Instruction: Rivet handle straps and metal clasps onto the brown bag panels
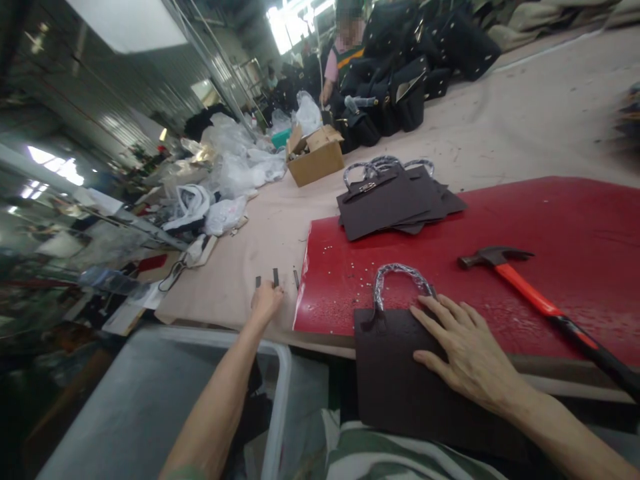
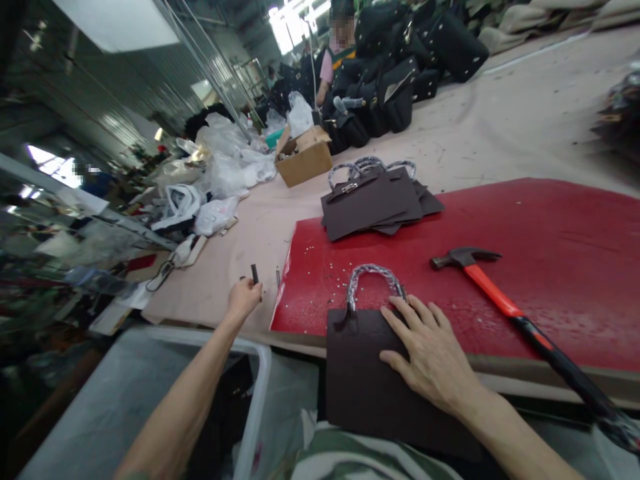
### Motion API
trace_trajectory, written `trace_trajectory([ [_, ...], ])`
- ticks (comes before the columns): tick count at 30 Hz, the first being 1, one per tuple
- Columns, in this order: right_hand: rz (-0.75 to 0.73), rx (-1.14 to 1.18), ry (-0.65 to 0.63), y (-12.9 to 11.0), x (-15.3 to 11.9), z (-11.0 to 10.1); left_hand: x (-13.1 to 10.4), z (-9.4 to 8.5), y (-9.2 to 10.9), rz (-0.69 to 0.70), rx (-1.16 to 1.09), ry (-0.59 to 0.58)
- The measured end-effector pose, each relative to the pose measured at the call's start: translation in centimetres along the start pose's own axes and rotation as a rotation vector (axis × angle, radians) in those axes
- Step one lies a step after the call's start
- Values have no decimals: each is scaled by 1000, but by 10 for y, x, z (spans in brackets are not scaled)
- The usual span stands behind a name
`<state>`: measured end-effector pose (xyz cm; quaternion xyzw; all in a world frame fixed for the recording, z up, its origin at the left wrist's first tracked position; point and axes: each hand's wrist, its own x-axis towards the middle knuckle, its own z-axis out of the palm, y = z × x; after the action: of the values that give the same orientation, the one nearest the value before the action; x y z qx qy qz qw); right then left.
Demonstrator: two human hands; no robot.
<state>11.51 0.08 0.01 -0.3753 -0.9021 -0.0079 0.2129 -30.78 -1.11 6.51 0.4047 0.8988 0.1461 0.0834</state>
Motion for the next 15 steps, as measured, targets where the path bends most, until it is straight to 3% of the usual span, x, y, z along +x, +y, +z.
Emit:
trace_trajectory([
  [3, 25, 29, -30, -2, 1, -1, 12, 7, -14, -19, 144, -37],
  [7, 75, 59, -121, -7, 3, -13, 18, 14, -6, 48, 257, -45],
  [12, 112, 90, -207, -13, 6, -23, 43, 24, 10, 35, 335, -281],
  [15, 128, 98, -225, -15, 6, -26, 54, 32, 14, -24, 255, -345],
])
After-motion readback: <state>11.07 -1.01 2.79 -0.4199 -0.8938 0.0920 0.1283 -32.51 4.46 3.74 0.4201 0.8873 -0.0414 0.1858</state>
